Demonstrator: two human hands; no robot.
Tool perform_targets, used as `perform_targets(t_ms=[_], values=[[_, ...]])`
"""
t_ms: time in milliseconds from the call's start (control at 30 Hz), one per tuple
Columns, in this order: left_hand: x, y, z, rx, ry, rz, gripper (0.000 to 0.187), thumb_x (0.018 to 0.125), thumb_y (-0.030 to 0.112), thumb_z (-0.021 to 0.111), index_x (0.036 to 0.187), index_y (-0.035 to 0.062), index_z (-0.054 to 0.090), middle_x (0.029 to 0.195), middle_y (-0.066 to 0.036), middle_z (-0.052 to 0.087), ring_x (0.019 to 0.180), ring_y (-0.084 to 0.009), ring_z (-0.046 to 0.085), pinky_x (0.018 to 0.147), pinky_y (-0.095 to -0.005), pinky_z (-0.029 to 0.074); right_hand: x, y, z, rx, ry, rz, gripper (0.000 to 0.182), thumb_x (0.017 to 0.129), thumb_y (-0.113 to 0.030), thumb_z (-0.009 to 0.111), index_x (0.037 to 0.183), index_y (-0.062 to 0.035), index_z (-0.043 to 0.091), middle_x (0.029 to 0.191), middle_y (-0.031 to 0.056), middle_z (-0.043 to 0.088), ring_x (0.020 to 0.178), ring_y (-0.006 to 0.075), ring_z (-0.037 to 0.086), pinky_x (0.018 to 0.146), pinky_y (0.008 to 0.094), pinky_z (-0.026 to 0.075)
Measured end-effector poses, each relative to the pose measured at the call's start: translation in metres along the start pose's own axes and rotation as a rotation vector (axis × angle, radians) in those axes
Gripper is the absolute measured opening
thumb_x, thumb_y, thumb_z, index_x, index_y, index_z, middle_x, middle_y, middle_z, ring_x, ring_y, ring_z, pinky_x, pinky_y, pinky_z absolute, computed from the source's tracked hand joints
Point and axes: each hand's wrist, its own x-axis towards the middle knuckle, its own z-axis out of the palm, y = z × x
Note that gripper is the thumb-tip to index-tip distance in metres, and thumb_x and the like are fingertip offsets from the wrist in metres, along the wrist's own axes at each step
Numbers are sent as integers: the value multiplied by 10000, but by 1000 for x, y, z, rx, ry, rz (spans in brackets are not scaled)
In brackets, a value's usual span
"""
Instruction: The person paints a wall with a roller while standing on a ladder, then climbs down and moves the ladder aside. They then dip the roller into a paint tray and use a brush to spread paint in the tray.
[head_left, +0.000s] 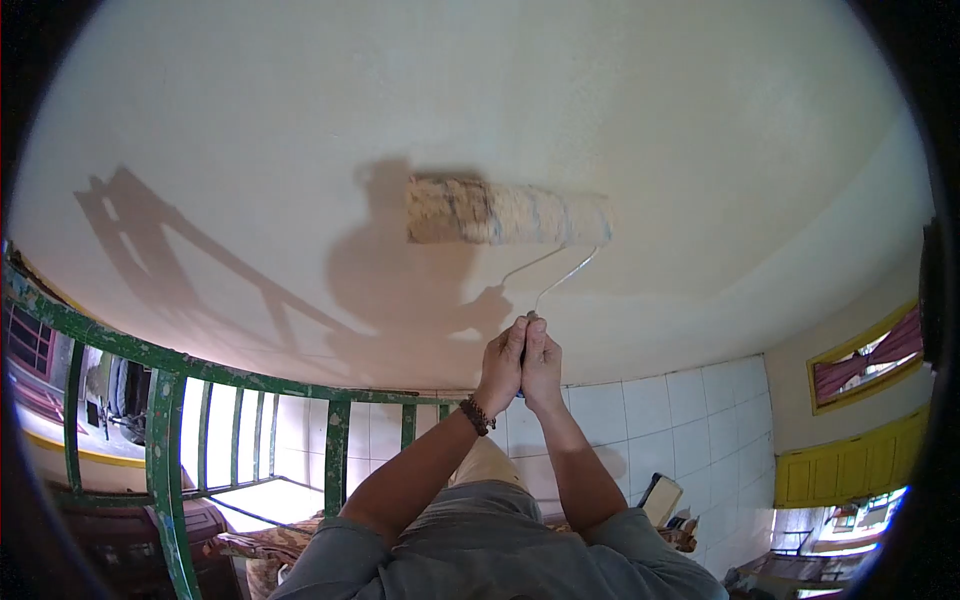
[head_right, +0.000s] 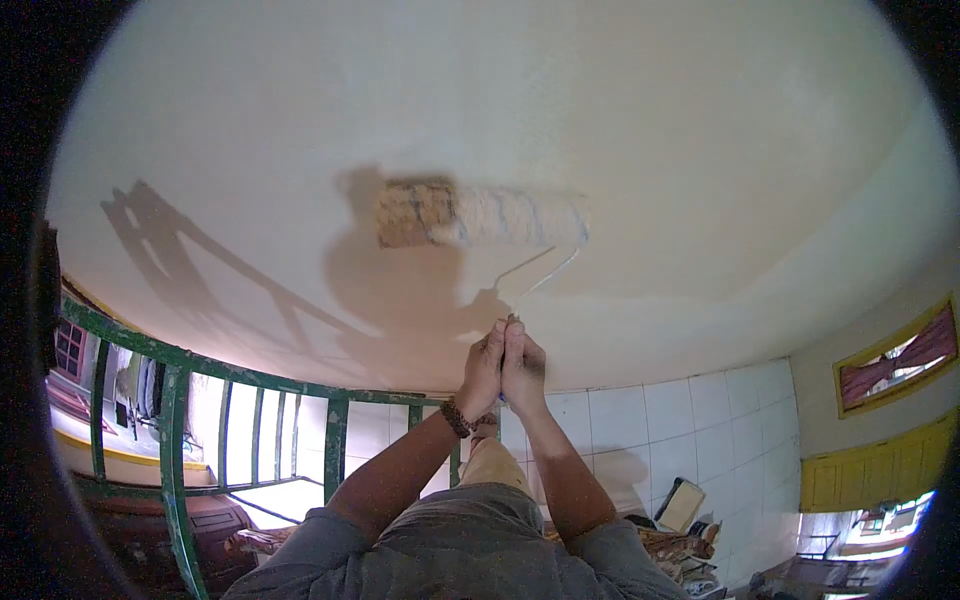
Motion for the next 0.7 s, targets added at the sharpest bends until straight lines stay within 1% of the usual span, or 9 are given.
perform_targets(t_ms=[67, 133, 167, 233, 400, 467, 500, 600, 700], values=[[-1, -30, -11, 59, 20, 31, 545, 942, 446, 348, 1027, -43, 573, 885, -109, 624, 806, -141, 545, 749, -278, 442, -4, 28, 4, -41, 0, -13, 516, 945, -424, 360, 824, 38, 555, 675, 67, 543, 668, 136, 475, 605, 313, 417], [-10, -73, -25, 103, -1, -175, 625, 912, 527, 345, 999, -42, 589, 869, -124, 627, 806, -160, 558, 739, -288, 447, -15, 79, 10, -90, 115, -60, 539, 936, -444, 375, 761, 35, 551, 627, 45, 518, 637, 126, 459, 575, 299, 410], [-17, -91, -30, 102, 1, -172, 625, 912, 527, 345, 999, -42, 589, 869, -124, 627, 806, -160, 558, 739, -288, 447, -23, 101, 10, -21, 91, 60, 542, 934, -446, 382, 740, 32, 548, 632, 36, 514, 634, 119, 455, 569, 290, 408], [-31, -117, -34, -63, 66, -561, 561, 900, 551, 364, 934, 35, 583, 791, -25, 544, 758, -114, 478, 683, -280, 431, -38, 129, 6, 62, 59, 293, 543, 931, -444, 397, 696, 22, 547, 641, 16, 502, 626, 102, 445, 558, 265, 403], [-31, -97, -26, -26, 94, -442, 546, 905, 542, 364, 942, 46, 589, 822, -10, 534, 776, -110, 485, 688, -265, 427, -37, 75, 10, 128, 93, 356, 521, 929, -446, 404, 764, 23, 563, 683, 19, 523, 668, 96, 443, 593, 247, 406], [-25, -53, -20, 153, 18, -69, 617, 914, 532, 329, 1000, -15, 600, 856, -142, 631, 816, -204, 574, 743, -316, 446, -27, 52, 4, -8, 29, 93, 507, 930, -436, 409, 805, 30, 565, 697, 24, 530, 677, 109, 453, 614, 253, 414], [-20, -32, -11, -91, 42, -130, 544, 943, 459, 328, 1026, -13, 584, 864, -133, 633, 811, -182, 570, 756, -304, 443, -22, 23, 9, 74, 28, 69, 497, 940, -413, 398, 783, 36, 545, 678, 31, 521, 661, 118, 444, 600, 278, 410], [-4, -1, -7, 1, 33, 27, 523, 942, 445, 350, 1022, -17, 584, 884, -121, 634, 826, -155, 559, 765, -293, 441, -2, 1, 5, -4, -34, -24, 488, 950, -424, 358, 805, 0, 551, 716, 1, 516, 690, 79, 440, 591, 243, 402], [-5, -25, -23, 66, -12, -40, 530, 942, 450, 339, 1033, -12, 582, 895, -129, 633, 822, -163, 562, 768, -297, 441, -4, 41, 9, -20, 2, -28, 476, 949, -404, 374, 773, 11, 529, 681, 13, 507, 657, 98, 433, 568, 264, 394]])
